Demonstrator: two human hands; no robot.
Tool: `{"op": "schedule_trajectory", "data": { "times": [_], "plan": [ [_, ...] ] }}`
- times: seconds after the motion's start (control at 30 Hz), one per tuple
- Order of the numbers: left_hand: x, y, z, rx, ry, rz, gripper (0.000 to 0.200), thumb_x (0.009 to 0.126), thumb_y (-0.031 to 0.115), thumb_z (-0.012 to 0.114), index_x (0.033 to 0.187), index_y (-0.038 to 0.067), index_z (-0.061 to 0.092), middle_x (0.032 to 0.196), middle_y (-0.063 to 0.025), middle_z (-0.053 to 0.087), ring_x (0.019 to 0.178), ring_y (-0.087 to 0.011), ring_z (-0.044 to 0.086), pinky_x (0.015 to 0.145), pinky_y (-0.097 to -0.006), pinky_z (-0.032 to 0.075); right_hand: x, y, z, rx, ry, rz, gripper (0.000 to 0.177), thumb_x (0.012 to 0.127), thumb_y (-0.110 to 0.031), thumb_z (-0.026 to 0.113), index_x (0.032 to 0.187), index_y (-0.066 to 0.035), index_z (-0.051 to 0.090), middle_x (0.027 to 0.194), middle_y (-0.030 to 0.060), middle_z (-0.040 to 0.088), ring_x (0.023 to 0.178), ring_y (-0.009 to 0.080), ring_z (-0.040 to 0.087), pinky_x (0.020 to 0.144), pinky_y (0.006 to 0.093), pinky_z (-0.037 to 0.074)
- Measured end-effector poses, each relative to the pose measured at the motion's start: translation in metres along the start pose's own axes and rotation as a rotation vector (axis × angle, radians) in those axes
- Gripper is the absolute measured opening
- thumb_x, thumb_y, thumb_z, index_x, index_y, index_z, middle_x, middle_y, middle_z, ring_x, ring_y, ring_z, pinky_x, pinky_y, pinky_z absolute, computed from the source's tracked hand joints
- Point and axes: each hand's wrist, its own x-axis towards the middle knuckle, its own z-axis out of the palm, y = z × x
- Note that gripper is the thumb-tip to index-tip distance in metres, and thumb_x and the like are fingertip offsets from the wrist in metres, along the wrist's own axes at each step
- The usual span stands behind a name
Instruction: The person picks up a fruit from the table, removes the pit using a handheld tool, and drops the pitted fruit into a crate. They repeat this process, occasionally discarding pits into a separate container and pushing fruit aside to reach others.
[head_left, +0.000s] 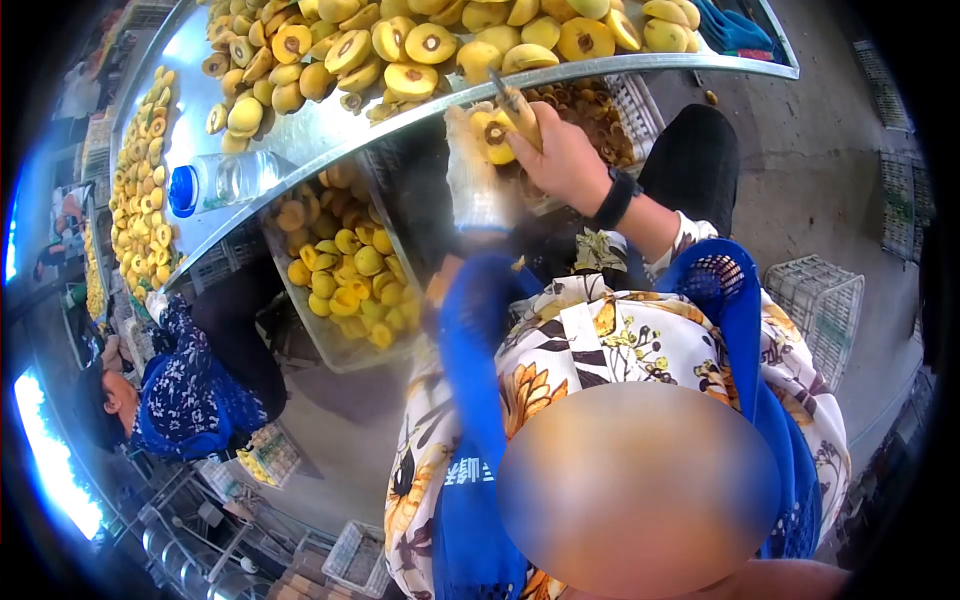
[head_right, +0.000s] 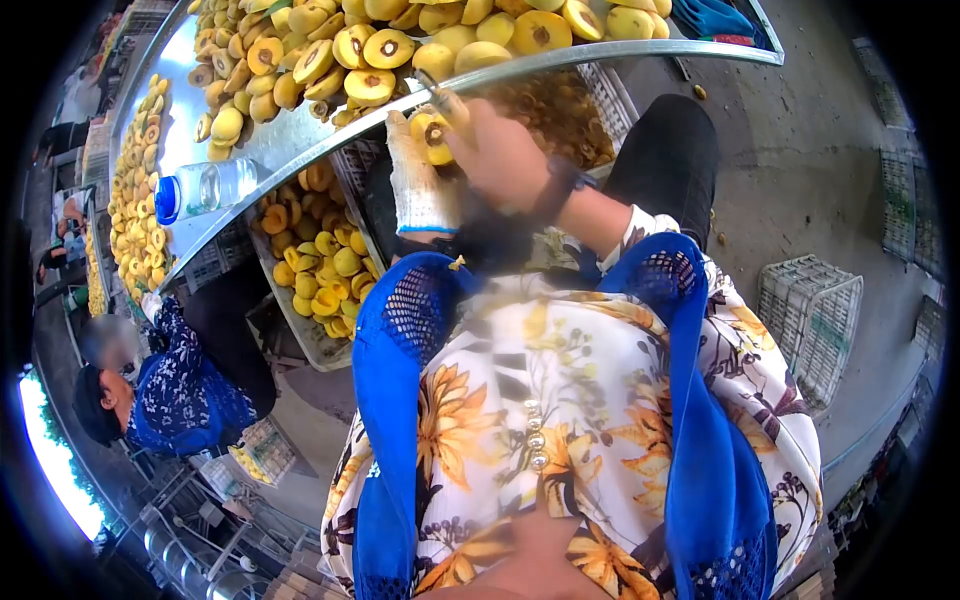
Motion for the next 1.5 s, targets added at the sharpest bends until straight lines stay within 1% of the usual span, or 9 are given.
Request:
{"op": "schedule_trajectory", "data": {
  "times": [0.03,0.33,0.37,0.43,0.77,1.07,1.2,1.3,1.5],
  "plan": [
    [-0.001,-0.001,0.001,0.042,-0.005,0.068,0.053,0.091,0.050,0.044,0.116,0.005,0.050,0.111,-0.0097,0.056,0.101,-0.0232,0.055,0.086,-0.0355,0.047,-0.005,-0.010,-0.004,-0.007,0.014,-0.006,0.025,0.088,-0.024,0.051,0.098,-0.001,0.048,0.080,0.0260,0.060,0.075,0.0449,0.057,0.063,0.0485,0.046],
    [-0.012,0.005,0.004,0.904,0.069,0.674,0.034,0.096,0.026,0.041,0.115,-0.002,0.048,0.112,-0.0113,0.054,0.095,-0.0177,0.057,0.083,-0.0295,0.048,-0.023,-0.009,-0.017,-0.230,-0.174,0.034,0.025,0.084,-0.018,0.056,0.098,-0.002,0.042,0.070,0.0262,0.058,0.069,0.0442,0.056,0.061,0.0506,0.044],
    [-0.015,0.007,0.016,0.417,0.095,0.445,0.033,0.096,0.026,0.043,0.112,-0.002,0.050,0.107,-0.0113,0.056,0.093,-0.0181,0.058,0.082,-0.0288,0.048,-0.023,-0.010,-0.016,-0.239,-0.188,0.060,0.025,0.084,-0.018,0.056,0.096,-0.001,0.041,0.070,0.0263,0.058,0.069,0.0444,0.056,0.061,0.0508,0.044],
    [-0.013,0.003,0.014,0.599,0.063,0.597,0.032,0.095,0.026,0.044,0.111,-0.002,0.051,0.104,-0.0114,0.057,0.092,-0.0184,0.058,0.080,-0.0283,0.048,-0.024,-0.012,-0.016,-0.248,-0.213,0.112,0.025,0.085,-0.019,0.055,0.094,-0.001,0.041,0.070,0.0266,0.058,0.069,0.0448,0.056,0.061,0.0512,0.044],
    [-0.014,-0.002,0.019,0.440,0.095,0.497,0.029,0.093,0.023,0.047,0.105,-0.002,0.054,0.094,-0.0122,0.061,0.085,-0.0194,0.060,0.073,-0.0275,0.049,-0.035,0.001,-0.004,-0.175,-0.249,0.059,0.022,0.083,-0.013,0.053,0.089,0.003,0.039,0.069,0.0277,0.057,0.069,0.0452,0.056,0.060,0.0514,0.043],
    [0.021,0.025,-0.013,0.459,-0.218,-0.007,0.033,0.092,0.028,0.046,0.098,-0.003,0.055,0.083,-0.0152,0.062,0.070,-0.0232,0.060,0.064,-0.0315,0.050,-0.027,0.007,-0.008,-0.131,-0.371,0.086,0.026,0.081,-0.016,0.056,0.090,0.005,0.045,0.070,0.0266,0.058,0.069,0.0433,0.058,0.063,0.0467,0.047],
    [0.017,0.016,-0.006,0.088,0.036,0.151,0.029,0.092,0.028,0.051,0.102,0.001,0.051,0.086,-0.0092,0.057,0.068,-0.0189,0.058,0.063,-0.0311,0.051,-0.023,0.010,-0.003,0.006,-0.274,0.052,0.026,0.081,-0.018,0.056,0.093,0.004,0.048,0.065,0.0210,0.058,0.057,0.0347,0.060,0.054,0.0402,0.048],
    [-0.001,0.006,0.013,0.170,0.094,0.257,0.024,0.092,0.025,0.053,0.099,0.002,0.051,0.073,-0.0079,0.054,0.055,-0.0171,0.054,0.044,-0.0288,0.046,-0.030,-0.006,-0.003,0.164,-0.391,0.226,0.024,0.081,-0.016,0.053,0.095,0.004,0.047,0.064,0.0163,0.059,0.046,0.0251,0.057,0.044,0.0336,0.046],
    [0.012,-0.003,-0.004,0.274,0.024,0.202,0.027,0.091,0.031,0.051,0.089,0.003,0.052,0.072,-0.0106,0.057,0.056,-0.0226,0.055,0.048,-0.0329,0.047,-0.031,-0.015,-0.002,0.168,-0.458,0.420,0.026,0.080,-0.010,0.050,0.099,0.008,0.047,0.062,0.0163,0.058,0.044,0.0238,0.057,0.038,0.0352,0.045]
  ]
}}
